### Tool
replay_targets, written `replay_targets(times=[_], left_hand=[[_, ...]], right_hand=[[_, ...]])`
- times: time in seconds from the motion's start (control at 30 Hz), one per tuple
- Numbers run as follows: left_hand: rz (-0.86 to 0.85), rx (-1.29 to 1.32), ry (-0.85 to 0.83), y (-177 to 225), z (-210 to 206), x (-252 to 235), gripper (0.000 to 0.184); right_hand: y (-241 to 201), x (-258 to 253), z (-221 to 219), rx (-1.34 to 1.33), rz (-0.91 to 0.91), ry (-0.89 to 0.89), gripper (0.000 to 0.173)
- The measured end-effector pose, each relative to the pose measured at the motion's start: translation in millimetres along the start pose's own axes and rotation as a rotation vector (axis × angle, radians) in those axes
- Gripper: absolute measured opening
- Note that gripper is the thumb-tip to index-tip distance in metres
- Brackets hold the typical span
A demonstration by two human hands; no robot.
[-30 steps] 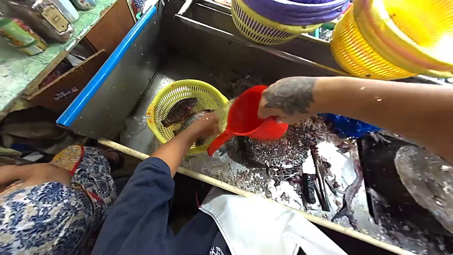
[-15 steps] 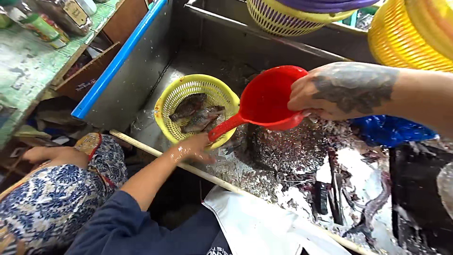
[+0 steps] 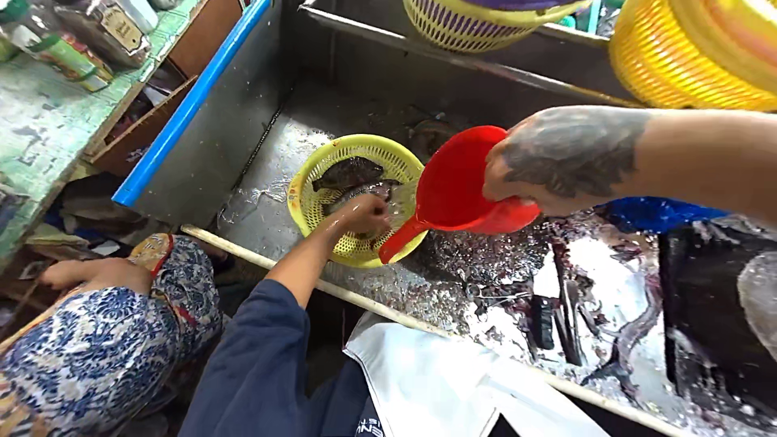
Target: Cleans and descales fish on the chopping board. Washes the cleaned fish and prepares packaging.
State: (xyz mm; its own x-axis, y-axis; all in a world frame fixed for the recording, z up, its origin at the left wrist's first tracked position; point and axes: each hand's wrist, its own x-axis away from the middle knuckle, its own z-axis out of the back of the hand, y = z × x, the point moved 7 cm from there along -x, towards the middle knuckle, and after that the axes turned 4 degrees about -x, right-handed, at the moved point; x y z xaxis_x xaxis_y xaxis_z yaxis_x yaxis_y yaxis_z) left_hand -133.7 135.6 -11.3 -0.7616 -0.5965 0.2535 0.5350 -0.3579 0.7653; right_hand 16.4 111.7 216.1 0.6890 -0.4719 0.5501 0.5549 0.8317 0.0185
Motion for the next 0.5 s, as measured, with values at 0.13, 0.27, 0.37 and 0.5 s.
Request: replay_targets(times=[0.13,0.27,0.37,0.5], left_hand=[[0.030,-0.022,0.139,29,14,-26,0.022],[0.201,-0.152,0.425,15,50,-6,0.043],[0.152,-0.261,0.363,-14,57,15,0.021],[0.333,-0.298,0.490,-46,63,56,0.051]], right_hand=[[0,-3,-1,-0.026,-0.023,-0.027,0.015],[18,22,-23,-0.129,-0.143,0.081,0.012],[46,57,-69,-0.244,-0.177,0.357,0.004],[70,91,-127,-0.399,-0.356,0.684,0.003]])
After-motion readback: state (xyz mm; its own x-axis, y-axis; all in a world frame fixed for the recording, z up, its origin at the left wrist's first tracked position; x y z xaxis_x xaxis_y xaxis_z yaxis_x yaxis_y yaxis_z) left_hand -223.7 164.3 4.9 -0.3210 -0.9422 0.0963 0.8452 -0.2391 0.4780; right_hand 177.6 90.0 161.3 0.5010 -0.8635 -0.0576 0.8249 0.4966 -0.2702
